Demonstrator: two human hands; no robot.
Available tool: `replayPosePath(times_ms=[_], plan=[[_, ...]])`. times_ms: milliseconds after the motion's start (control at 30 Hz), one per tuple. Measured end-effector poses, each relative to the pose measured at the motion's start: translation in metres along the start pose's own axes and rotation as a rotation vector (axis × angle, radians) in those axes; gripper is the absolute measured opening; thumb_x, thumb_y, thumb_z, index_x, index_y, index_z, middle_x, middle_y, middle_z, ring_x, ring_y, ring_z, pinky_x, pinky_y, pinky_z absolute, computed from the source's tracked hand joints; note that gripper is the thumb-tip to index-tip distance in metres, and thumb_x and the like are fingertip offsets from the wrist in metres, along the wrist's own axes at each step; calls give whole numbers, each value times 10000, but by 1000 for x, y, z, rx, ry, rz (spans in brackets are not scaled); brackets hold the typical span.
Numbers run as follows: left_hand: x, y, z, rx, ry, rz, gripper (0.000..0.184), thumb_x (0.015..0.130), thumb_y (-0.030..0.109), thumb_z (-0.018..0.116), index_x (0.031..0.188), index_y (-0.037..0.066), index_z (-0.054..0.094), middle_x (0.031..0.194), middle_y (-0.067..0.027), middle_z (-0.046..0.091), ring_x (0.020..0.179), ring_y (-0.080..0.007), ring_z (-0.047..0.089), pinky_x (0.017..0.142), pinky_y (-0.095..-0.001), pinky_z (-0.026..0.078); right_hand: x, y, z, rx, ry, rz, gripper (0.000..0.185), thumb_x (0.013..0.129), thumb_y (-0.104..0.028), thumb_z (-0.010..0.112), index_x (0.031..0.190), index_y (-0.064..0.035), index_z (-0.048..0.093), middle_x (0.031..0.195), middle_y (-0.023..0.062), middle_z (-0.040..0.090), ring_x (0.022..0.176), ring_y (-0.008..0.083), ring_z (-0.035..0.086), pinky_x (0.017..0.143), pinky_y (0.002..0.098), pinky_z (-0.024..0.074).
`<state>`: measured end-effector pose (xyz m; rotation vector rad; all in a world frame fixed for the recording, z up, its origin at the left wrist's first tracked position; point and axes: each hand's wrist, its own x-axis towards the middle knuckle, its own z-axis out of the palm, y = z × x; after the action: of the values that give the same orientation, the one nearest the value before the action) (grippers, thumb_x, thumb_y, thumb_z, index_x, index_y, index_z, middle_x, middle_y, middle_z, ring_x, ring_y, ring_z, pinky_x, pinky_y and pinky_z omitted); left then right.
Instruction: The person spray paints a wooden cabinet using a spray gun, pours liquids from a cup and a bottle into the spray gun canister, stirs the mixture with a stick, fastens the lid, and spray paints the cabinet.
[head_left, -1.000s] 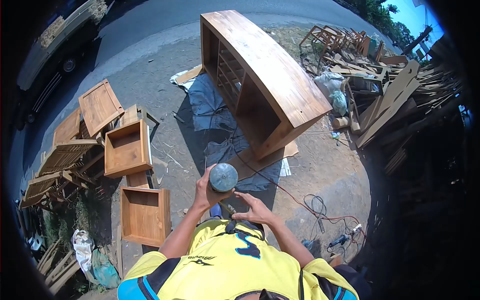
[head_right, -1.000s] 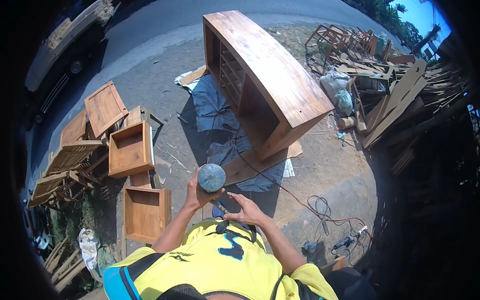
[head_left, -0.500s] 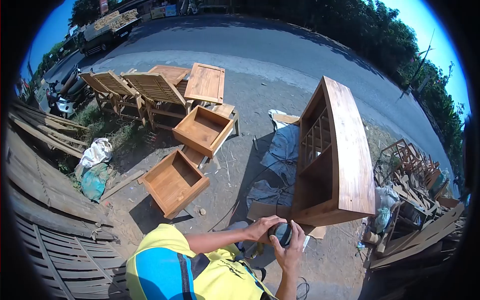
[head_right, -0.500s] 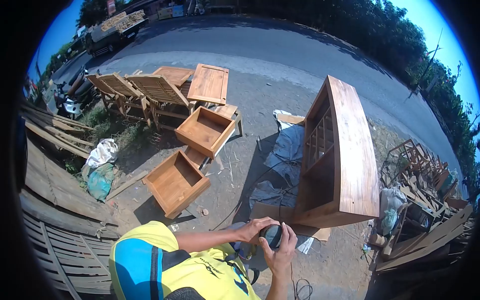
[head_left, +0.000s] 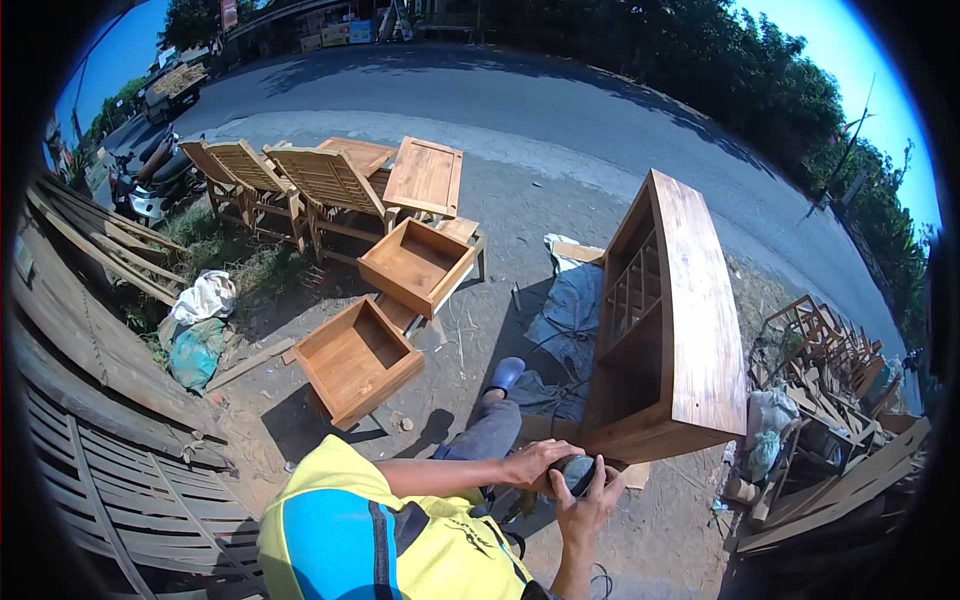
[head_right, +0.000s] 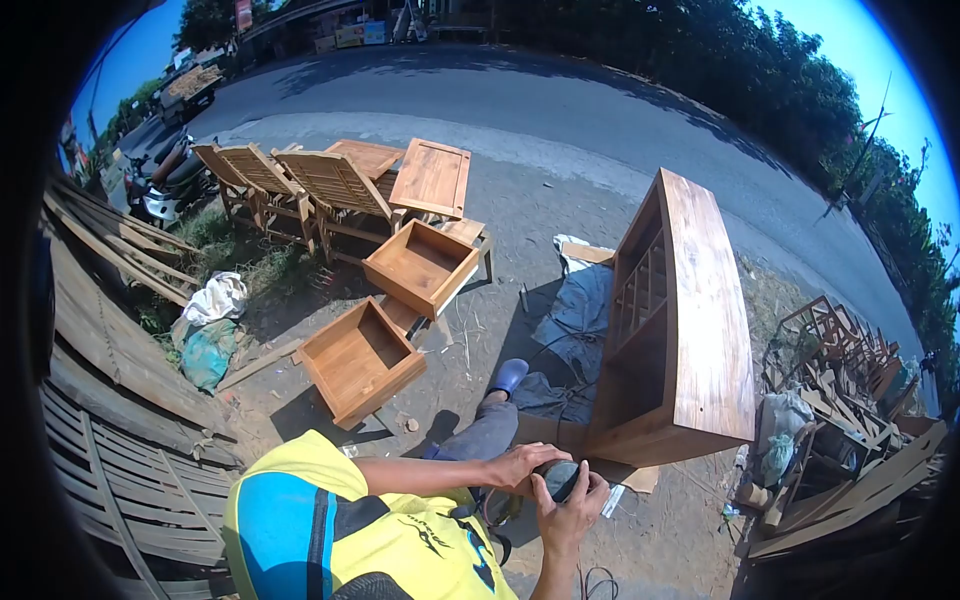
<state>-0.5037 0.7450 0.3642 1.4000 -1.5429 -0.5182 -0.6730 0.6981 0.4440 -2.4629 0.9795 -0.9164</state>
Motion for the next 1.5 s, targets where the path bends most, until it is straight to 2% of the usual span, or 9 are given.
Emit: replayPosePath(times_ms=[233, 600, 733, 967, 1100, 1233, 1300, 1367, 1500], plan=[[16, 5, 6, -89, -63, 50, 841, 658, 258, 913, 1409, 79, 581, 1223, -187, 713, 1107, -396, 694, 1008, -473, 548, 2, 4, -18, -2, 32, 77, 822, 718, -359, 962, 1350, 51, 632, 1155, 208, 585, 1061, 375, 588, 932, 485, 504], [87, -28, -15, -249, -334, 23, 1006, 642, 209, 951, 1511, 94, 459, 1330, -202, 679, 1263, -393, 651, 1090, -470, 524, 49, 18, -12, 29, 8, 86, 792, 705, -304, 964, 1366, -12, 640, 1204, 197, 622, 1109, 366, 627, 962, 451, 532], [137, -49, -29, -396, -513, 36, 1068, 611, 174, 978, 1515, 114, 414, 1277, -162, 717, 1209, -312, 709, 1081, -421, 544, 70, 26, -19, 403, 271, 390, 812, 752, -248, 950, 1424, 33, 590, 1333, 172, 667, 1257, 272, 641, 1118, 400, 482], [205, -67, -22, -467, -808, 195, 1173, 542, 117, 995, 1546, 142, 388, 1241, -109, 727, 1164, -258, 712, 1066, -395, 554, 55, 28, -17, 637, 768, 721, 844, 841, -328, 924, 1482, 35, 514, 1394, 167, 632, 1263, 230, 626, 1115, 368, 489], [209, -55, -3, -484, -1099, 255, 1256, 540, 103, 978, 1602, 149, 309, 1277, -159, 706, 1208, -284, 693, 1105, -418, 539, 19, 11, 7, 734, 831, 796, 881, 857, -408, 895, 1523, -4, 482, 1344, 145, 651, 1236, 204, 629, 1008, 325, 544], [160, -28, 34, -617, -1455, 206, 1364, 578, 155, 1021, 1652, 98, 183, 1254, -155, 706, 1170, -269, 698, 1038, -400, 559, -53, 8, 41, 741, 671, 977, 959, 859, -462, 883, 1564, 0, 426, 1380, 223, 657, 1221, 226, 661, 1059, 339, 528], [139, -41, 67, -509, -1624, 422, 1318, 588, 227, 1044, 1611, 77, 227, 1354, -131, 604, 1227, -234, 629, 1060, -382, 522, -90, 1, 59, 800, 829, 935, 948, 864, -482, 871, 1547, 11, 439, 1346, 228, 676, 1232, 241, 662, 1057, 354, 528], [105, -46, 91, -526, -1728, 367, 1210, 587, 236, 1044, 1533, 56, 312, 1351, -106, 561, 1227, -215, 594, 1075, -370, 497, -140, 7, 99, 867, 1070, 754, 756, 969, -444, 779, 1500, 14, 495, 1292, 190, 706, 1197, 237, 676, 1024, 377, 533], [45, -19, 137, -362, -1740, 518, 1192, 539, 197, 1040, 1522, 65, 378, 1323, -151, 619, 1210, -264, 630, 1074, -393, 508, -244, -22, 155, 623, 1748, 1046, 475, 1025, -308, 739, 1327, 45, 641, 1099, 96, 757, 990, 174, 716, 887, 327, 566]])
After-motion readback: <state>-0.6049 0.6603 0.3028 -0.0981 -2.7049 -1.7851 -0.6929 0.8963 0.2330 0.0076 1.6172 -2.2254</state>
